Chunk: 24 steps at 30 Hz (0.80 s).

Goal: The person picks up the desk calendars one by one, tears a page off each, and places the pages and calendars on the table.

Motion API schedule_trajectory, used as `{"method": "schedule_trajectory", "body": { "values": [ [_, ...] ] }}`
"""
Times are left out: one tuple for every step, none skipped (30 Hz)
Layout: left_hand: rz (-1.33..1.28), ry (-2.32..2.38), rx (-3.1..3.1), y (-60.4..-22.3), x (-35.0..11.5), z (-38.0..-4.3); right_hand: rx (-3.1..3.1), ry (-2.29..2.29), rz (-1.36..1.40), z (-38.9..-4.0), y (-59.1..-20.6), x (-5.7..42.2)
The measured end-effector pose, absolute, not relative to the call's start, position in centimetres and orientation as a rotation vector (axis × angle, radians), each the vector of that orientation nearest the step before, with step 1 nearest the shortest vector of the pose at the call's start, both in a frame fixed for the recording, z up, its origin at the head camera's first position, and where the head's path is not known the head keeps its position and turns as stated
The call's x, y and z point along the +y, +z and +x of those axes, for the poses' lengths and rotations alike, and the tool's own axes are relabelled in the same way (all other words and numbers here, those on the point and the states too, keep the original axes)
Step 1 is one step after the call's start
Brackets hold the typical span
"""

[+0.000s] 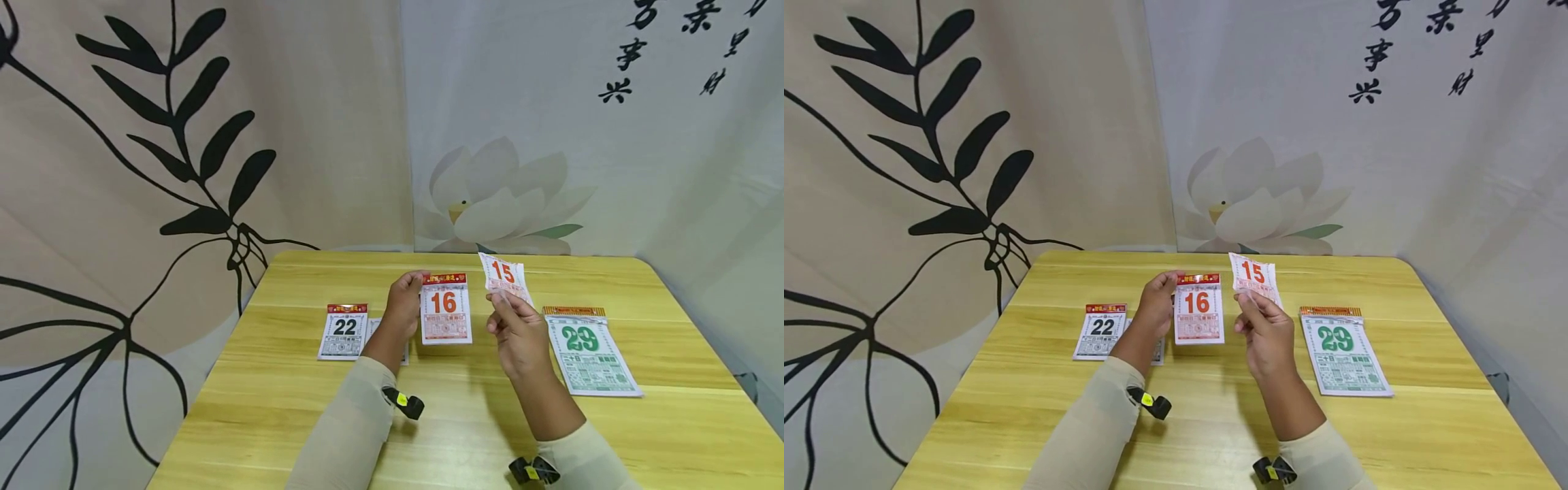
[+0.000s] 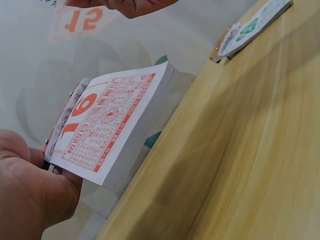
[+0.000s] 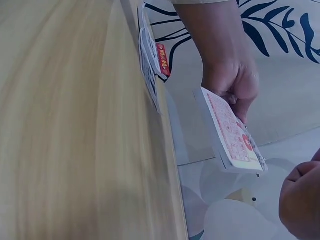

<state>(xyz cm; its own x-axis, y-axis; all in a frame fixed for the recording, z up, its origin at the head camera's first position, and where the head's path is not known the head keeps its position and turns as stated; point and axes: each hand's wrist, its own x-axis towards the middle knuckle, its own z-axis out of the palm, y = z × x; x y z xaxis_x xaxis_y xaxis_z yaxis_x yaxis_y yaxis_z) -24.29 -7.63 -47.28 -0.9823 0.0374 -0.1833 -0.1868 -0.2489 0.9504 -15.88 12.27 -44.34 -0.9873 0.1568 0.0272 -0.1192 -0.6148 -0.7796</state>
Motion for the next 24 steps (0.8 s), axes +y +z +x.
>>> {"method": "schedule_trajectory", "body": {
  "values": [
    [-0.188, 2.365, 1.835, -47.4, -7.7, -24.3, -1.304, 2.687, -0.073, -15.9, -44.4, 12.3],
    [-0.186, 2.359, 1.844, -47.5, -7.8, -24.3, -1.313, 2.686, -0.083, -15.9, -44.4, 12.3],
    [-0.187, 2.354, 1.850, -47.6, -7.9, -24.4, -1.320, 2.689, -0.092, -15.9, -44.5, 12.3],
    [-0.191, 2.351, 1.859, -47.7, -8.0, -24.4, -1.326, 2.690, -0.104, -15.8, -44.5, 12.2],
    [-0.198, 2.349, 1.863, -47.8, -8.0, -24.4, -1.335, 2.690, -0.115, -15.8, -44.5, 12.2],
    [-0.205, 2.344, 1.871, -47.9, -8.1, -24.4, -1.341, 2.691, -0.127, -15.8, -44.6, 12.1],
    [-0.213, 2.340, 1.883, -48.0, -8.2, -24.4, -1.346, 2.692, -0.139, -15.8, -44.6, 12.1],
    [-0.221, 2.335, 1.896, -48.1, -8.2, -24.4, -1.352, 2.692, -0.148, -15.8, -44.7, 12.1],
    [-0.231, 2.332, 1.902, -48.1, -8.3, -24.4, -1.363, 2.690, -0.159, -15.8, -44.7, 12.0],
    [-0.240, 2.322, 1.920, -48.1, -8.3, -24.4, -1.379, 2.683, -0.171, -15.8, -44.8, 12.0],
    [-0.245, 2.313, 1.933, -48.1, -8.4, -24.3, -1.393, 2.680, -0.183, -15.9, -44.8, 11.9],
    [-0.249, 2.301, 1.951, -48.2, -8.5, -24.3, -1.407, 2.678, -0.200, -15.9, -44.9, 11.9],
    [-0.252, 2.292, 1.961, -48.3, -8.5, -24.3, -1.421, 2.679, -0.217, -15.9, -45.0, 11.9],
    [-0.253, 2.282, 1.967, -48.4, -8.6, -24.2, -1.438, 2.680, -0.235, -16.0, -45.0, 11.9],
    [-0.255, 2.275, 1.967, -48.5, -8.6, -24.2, -1.453, 2.683, -0.253, -16.0, -45.1, 11.8],
    [-0.257, 2.257, 1.978, -48.7, -8.7, -24.2, -1.469, 2.685, -0.271, -16.1, -45.1, 11.8],
    [-0.253, 2.244, 1.983, -48.9, -8.8, -24.2, -1.484, 2.688, -0.286, -16.1, -45.2, 11.8],
    [-0.251, 2.230, 1.989, -49.1, -8.8, -24.2, -1.498, 2.689, -0.301, -16.1, -45.3, 11.8],
    [-0.250, 2.219, 1.994, -49.3, -8.8, -24.2, -1.517, 2.687, -0.313, -16.1, -45.3, 11.7],
    [-0.252, 2.203, 2.005, -49.4, -8.8, -24.2, -1.538, 2.683, -0.325, -16.1, -45.4, 11.7],
    [-0.254, 2.192, 2.019, -49.6, -8.9, -24.3, -1.561, 2.679, -0.338, -16.1, -45.5, 11.7],
    [-0.257, 2.177, 2.035, -49.7, -8.9, -24.2, -1.580, 2.674, -0.350, -16.1, -45.5, 11.6],
    [-0.259, 2.167, 2.045, -49.8, -9.0, -24.2, -1.601, 2.671, -0.362, -16.1, -45.6, 11.6],
    [-0.264, 2.158, 2.055, -49.8, -9.0, -24.2, -1.624, 2.668, -0.377, -16.1, -45.6, 11.6]
  ]
}}
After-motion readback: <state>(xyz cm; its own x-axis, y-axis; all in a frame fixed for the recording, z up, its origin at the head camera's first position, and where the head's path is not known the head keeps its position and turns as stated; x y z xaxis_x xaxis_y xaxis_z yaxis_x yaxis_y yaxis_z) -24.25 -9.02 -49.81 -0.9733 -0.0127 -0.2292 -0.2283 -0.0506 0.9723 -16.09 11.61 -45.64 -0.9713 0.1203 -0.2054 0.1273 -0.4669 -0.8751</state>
